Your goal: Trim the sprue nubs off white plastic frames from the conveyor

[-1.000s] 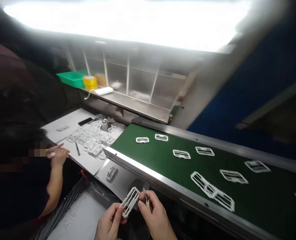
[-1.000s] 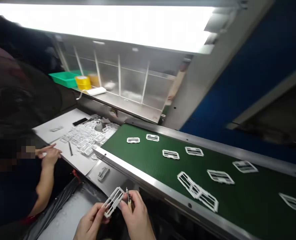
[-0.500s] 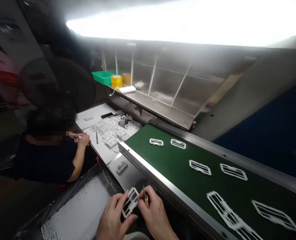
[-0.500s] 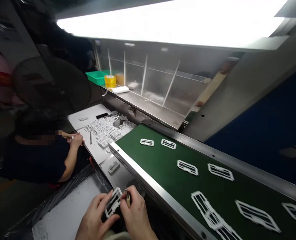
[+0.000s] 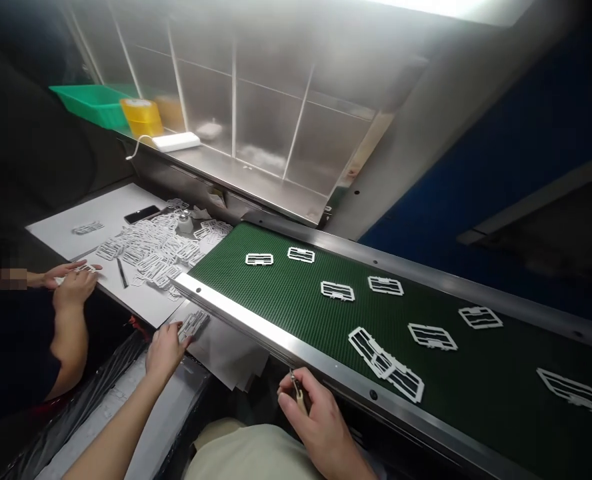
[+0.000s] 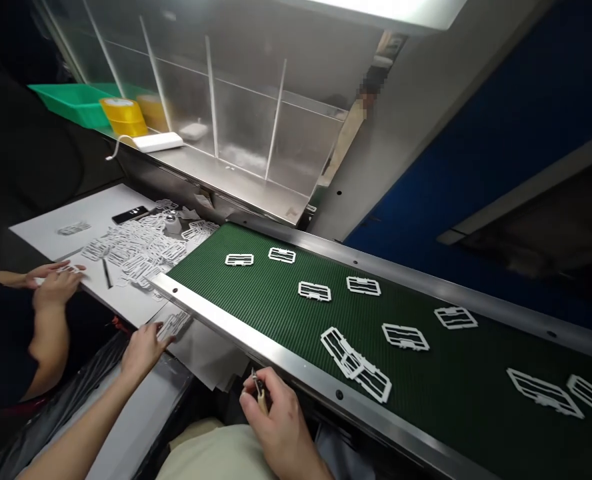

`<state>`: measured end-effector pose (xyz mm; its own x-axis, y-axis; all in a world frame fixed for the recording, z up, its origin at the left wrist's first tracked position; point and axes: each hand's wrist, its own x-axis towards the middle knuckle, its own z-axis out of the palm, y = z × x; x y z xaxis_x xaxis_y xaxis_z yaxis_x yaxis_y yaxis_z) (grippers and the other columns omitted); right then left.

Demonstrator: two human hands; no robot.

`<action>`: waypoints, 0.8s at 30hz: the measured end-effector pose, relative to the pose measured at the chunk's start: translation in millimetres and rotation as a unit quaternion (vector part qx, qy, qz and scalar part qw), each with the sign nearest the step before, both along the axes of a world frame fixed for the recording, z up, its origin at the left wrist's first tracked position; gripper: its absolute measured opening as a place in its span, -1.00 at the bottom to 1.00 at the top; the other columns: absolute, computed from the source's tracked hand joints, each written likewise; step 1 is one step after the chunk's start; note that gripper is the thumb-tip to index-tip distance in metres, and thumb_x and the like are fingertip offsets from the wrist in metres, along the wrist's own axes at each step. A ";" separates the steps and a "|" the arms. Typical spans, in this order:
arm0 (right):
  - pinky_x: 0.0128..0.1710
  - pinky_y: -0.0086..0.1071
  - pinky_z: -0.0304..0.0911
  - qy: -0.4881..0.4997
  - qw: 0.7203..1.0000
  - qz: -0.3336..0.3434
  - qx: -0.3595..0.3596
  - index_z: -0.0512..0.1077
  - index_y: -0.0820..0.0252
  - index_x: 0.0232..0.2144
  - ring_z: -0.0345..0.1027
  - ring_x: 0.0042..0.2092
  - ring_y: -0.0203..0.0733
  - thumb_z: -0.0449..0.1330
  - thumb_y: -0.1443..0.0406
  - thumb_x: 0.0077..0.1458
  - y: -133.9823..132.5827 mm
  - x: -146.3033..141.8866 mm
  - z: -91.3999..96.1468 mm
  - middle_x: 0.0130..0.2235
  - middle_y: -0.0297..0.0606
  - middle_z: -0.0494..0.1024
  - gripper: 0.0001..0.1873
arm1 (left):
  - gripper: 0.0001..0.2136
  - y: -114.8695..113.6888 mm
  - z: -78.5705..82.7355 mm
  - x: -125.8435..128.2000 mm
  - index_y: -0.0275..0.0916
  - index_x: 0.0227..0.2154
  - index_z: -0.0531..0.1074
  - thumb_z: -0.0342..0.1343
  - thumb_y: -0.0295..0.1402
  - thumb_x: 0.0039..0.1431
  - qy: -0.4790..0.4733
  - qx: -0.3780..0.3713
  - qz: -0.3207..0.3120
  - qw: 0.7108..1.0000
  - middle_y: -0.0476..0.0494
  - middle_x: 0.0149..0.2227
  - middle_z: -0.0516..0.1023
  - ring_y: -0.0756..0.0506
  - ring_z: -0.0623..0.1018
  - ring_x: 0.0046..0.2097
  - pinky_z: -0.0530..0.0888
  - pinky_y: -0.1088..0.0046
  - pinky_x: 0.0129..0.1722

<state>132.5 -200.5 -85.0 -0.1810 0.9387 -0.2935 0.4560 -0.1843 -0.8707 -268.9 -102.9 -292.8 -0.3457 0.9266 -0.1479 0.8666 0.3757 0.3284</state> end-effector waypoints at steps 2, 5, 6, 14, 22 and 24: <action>-0.12 -0.25 0.31 -0.017 0.999 -0.029 -0.010 0.54 0.10 -0.11 0.40 -0.21 -0.10 0.21 -0.02 0.36 -8.7 9.5 -3.8 -0.16 -0.25 0.62 -0.66 | -0.53 24.3 -12.2 -0.2 -0.21 0.28 0.52 0.31 -0.04 0.49 0.026 -0.014 -0.015 0.999 -0.32 0.26 0.62 -0.37 0.61 0.29 0.60 -0.15 0.28; -0.11 -0.24 0.32 -0.022 0.998 -0.053 -0.021 0.54 0.08 -0.09 0.41 -0.20 -0.09 0.22 -0.03 0.37 -18.9 17.4 -10.6 -0.15 -0.25 0.64 -0.65 | -0.53 41.8 -25.4 4.2 -0.21 0.28 0.52 0.30 -0.04 0.51 0.055 -0.029 -0.028 0.998 -0.32 0.26 0.62 -0.36 0.62 0.27 0.61 -0.14 0.27; -0.11 -0.24 0.32 -0.020 0.998 -0.062 -0.020 0.54 0.08 -0.10 0.42 -0.20 -0.09 0.23 -0.02 0.38 -21.4 18.9 -13.3 -0.16 -0.26 0.64 -0.67 | -0.53 43.8 -28.7 5.3 -0.22 0.28 0.52 0.29 -0.04 0.51 0.063 -0.032 -0.031 0.997 -0.32 0.26 0.62 -0.36 0.62 0.27 0.61 -0.13 0.26; -0.16 -0.26 0.33 0.011 0.996 -0.085 -0.006 0.55 0.08 -0.13 0.45 -0.21 -0.11 0.26 0.04 0.35 -25.6 19.8 -19.3 -0.16 -0.27 0.67 -0.73 | -0.50 41.2 -43.7 1.8 -0.21 0.32 0.50 0.29 -0.02 0.51 0.081 -0.053 -0.028 0.995 -0.32 0.26 0.61 -0.36 0.62 0.27 0.64 -0.09 0.22; -0.16 -0.29 0.30 0.088 0.990 -0.098 -0.041 0.57 0.10 -0.16 0.41 -0.21 -0.15 0.43 0.05 0.26 -17.8 18.2 1.6 -0.18 -0.28 0.66 -0.72 | -0.40 44.2 -41.8 9.9 -0.23 0.37 0.44 0.32 -0.01 0.45 0.040 -0.029 0.004 0.999 -0.38 0.27 0.60 -0.40 0.62 0.27 0.62 -0.13 0.23; -0.18 -0.31 0.31 0.216 0.965 -0.127 -0.083 0.58 0.11 -0.15 0.40 -0.25 -0.19 0.49 -0.05 0.25 -21.1 23.0 1.5 -0.17 -0.25 0.66 -0.60 | -0.28 35.2 -30.5 10.6 -0.36 0.45 0.32 0.19 0.08 0.47 0.027 0.014 0.022 0.999 -0.53 0.26 0.57 -0.50 0.59 0.29 0.61 -0.19 0.22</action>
<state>155.5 -221.6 -83.5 -0.0908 0.9157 -0.3914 -0.0202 -0.3946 -0.9186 -258.3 -67.7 -323.3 -0.3928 0.9139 -0.1027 0.8663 0.4052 0.2923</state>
